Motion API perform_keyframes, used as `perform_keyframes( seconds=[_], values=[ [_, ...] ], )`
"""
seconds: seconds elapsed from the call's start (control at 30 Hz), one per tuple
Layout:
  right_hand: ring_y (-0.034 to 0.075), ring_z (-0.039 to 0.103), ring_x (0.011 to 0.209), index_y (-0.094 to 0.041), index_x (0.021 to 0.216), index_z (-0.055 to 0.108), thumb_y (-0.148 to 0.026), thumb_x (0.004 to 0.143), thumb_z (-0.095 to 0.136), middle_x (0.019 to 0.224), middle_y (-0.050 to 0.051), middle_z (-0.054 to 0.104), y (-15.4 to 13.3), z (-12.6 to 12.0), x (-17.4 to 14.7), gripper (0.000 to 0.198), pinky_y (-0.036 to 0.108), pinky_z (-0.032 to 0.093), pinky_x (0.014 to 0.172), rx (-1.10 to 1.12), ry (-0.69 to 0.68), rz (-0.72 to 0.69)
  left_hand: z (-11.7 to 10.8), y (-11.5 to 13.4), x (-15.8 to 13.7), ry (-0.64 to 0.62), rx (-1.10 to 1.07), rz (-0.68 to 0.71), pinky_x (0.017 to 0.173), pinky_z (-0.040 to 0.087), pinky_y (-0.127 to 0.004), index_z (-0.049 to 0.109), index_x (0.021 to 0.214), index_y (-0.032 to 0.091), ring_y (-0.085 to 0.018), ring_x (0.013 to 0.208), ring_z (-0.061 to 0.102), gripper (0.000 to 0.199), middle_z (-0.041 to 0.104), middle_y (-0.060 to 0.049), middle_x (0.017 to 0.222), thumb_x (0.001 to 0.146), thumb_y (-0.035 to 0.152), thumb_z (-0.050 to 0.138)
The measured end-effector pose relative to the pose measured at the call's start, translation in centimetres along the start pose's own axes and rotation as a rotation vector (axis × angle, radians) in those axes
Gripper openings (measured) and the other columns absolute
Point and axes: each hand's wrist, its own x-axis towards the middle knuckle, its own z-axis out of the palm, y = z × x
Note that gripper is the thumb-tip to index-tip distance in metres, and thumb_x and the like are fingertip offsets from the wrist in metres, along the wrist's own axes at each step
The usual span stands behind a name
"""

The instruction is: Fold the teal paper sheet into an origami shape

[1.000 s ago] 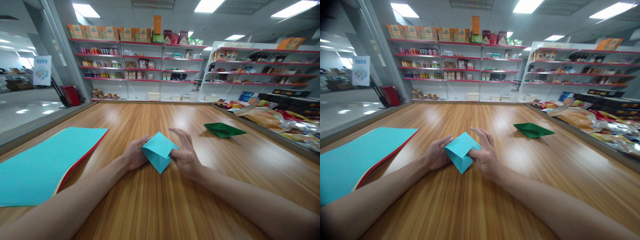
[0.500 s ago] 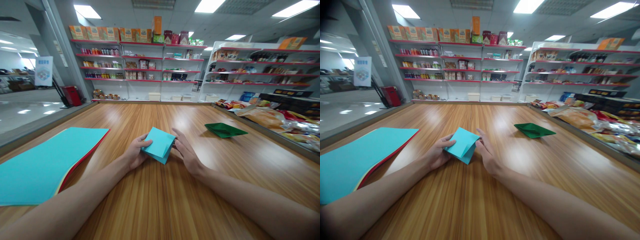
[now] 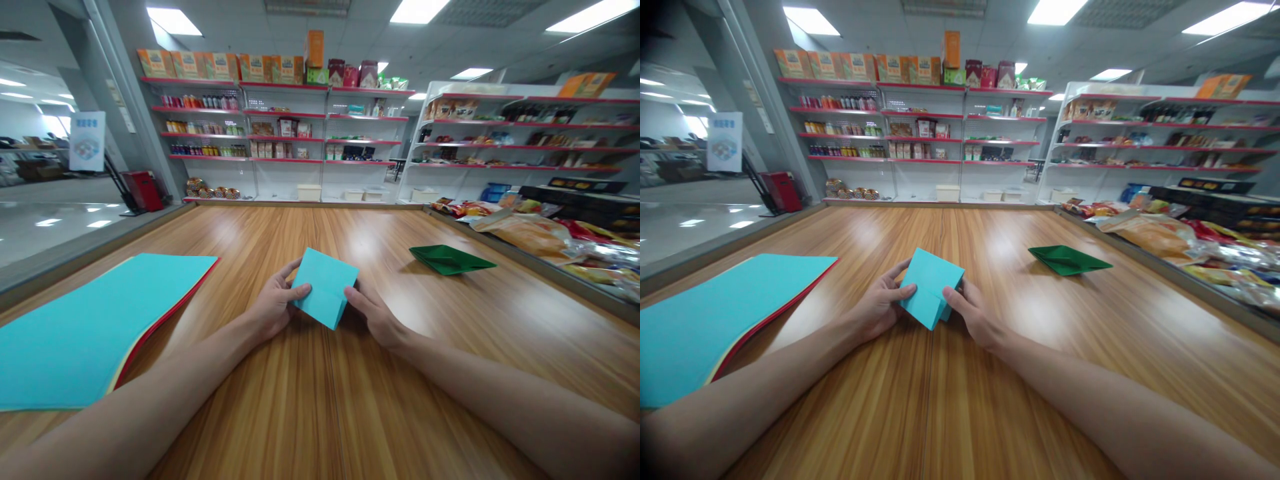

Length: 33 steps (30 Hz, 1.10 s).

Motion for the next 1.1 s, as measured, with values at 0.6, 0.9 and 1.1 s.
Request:
perform_keyframes(
  seconds=[0.6,0.9,1.1],
  values=[
    [0.02,0.065,0.077,-0.011,0.094,0.061,-0.046,0.086,0.053,0.087,0.01,0.069,0.63,0.21,0.17,0.037,0.031,0.051,0.068,-0.293,-0.029,0.149,0.03,-0.21,0.19,0.022,0.048,-0.036,0.071,0.053,-0.031,0.068,0.088,0.009,-0.018,0.074,0.066,0.031,0.07,-0.009,0.084,0.064,0.024,0.081],
    [0.013,0.057,0.054,-0.013,0.069,0.059,-0.05,0.088,0.048,0.063,0.007,0.065,0.37,0.11,0.09,0.043,0.024,0.043,0.052,-0.406,-0.036,0.138,0.04,-0.23,0.12,0.038,0.063,-0.082,0.071,0.053,-0.03,0.069,0.088,0.007,-0.018,0.074,0.066,0.029,0.071,-0.012,0.087,0.067,0.025,0.079],
    [0.011,0.05,0.044,-0.014,0.053,0.055,-0.058,0.087,0.041,0.049,0.004,0.057,0.44,0.04,0.19,0.057,0.024,0.037,0.046,-0.44,-0.064,0.239,-0.14,-0.29,0.28,0.065,0.032,-0.076,0.074,0.054,-0.031,0.069,0.089,0.008,-0.019,0.074,0.067,0.029,0.071,-0.011,0.088,0.068,0.025,0.078]
  ],
)
